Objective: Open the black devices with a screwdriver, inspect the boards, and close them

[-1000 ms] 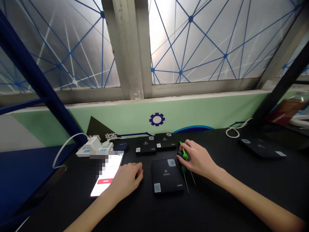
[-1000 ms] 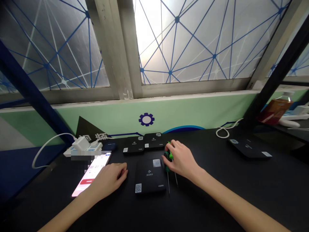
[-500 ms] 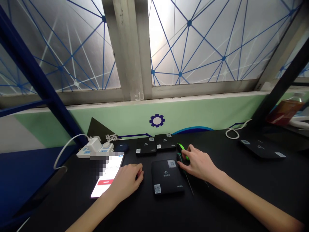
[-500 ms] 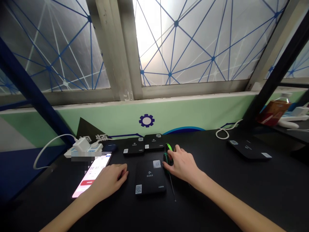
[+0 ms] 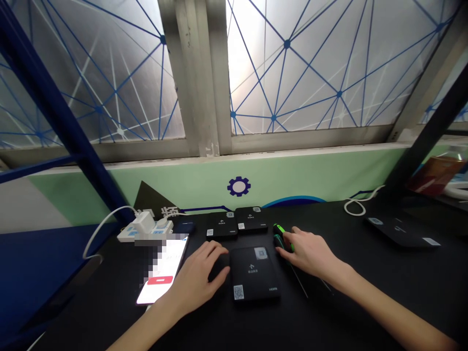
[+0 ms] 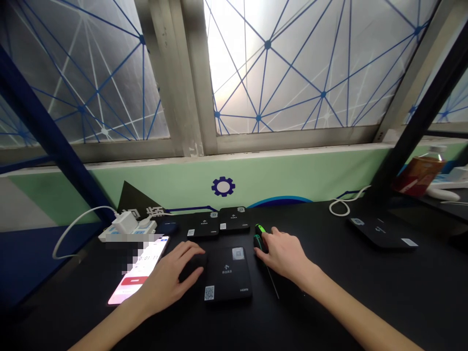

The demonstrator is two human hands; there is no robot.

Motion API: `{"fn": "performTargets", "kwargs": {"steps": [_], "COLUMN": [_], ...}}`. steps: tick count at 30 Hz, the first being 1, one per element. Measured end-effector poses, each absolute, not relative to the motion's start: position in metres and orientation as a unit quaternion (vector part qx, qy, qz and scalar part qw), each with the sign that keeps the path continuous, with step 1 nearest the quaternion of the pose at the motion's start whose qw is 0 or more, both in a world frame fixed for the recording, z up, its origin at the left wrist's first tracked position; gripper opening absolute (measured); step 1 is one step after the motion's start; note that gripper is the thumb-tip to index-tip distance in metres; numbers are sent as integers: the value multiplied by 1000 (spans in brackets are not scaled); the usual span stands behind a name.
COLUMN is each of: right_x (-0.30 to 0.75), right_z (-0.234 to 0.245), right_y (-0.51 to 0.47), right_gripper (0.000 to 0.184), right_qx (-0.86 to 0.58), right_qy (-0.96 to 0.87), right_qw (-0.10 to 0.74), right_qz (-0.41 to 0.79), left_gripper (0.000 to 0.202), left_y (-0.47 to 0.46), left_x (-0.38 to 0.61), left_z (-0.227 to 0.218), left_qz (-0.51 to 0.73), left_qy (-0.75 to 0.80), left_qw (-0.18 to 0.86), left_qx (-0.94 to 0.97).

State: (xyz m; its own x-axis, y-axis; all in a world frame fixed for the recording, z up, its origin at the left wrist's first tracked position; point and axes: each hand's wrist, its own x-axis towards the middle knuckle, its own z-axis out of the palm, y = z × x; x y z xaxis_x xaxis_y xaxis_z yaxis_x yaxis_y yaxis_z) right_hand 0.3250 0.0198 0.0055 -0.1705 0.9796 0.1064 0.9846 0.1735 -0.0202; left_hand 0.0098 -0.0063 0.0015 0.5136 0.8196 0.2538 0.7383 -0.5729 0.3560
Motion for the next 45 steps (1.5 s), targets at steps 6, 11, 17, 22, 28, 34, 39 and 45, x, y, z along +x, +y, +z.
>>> {"fn": "performTargets", "kwargs": {"steps": [6,11,17,22,28,34,39,45], "right_x": [326,326,321,311,302,300,299,301], "right_z": [7,8,14,19,14,4,7,7], "right_y": [16,15,14,9,4,8,11,16], "right_gripper": [32,35,25,20,47,89,99,101], "right_qx": [-636,-635,-584,-456,-389,-384,-373,-381], "right_qy": [-768,-767,-795,-869,-903,-908,-906,-893], "right_qw": [44,66,144,189,176,133,135,140], "right_qz": [-50,-70,-79,-17,45,104,146,196], "left_gripper": [92,103,102,101,106,98,87,85], "left_y": [-12,-11,-6,-1,1,2,4,6], "left_x": [10,10,10,8,2,2,4,3], "left_z": [-5,-11,-15,-15,-13,-17,-20,-18], "left_qz": [113,118,148,160,157,158,184,208], "left_qy": [416,422,422,420,432,463,459,448], "left_qw": [193,202,198,189,198,226,236,265], "left_qx": [882,876,872,873,866,842,836,828]}}
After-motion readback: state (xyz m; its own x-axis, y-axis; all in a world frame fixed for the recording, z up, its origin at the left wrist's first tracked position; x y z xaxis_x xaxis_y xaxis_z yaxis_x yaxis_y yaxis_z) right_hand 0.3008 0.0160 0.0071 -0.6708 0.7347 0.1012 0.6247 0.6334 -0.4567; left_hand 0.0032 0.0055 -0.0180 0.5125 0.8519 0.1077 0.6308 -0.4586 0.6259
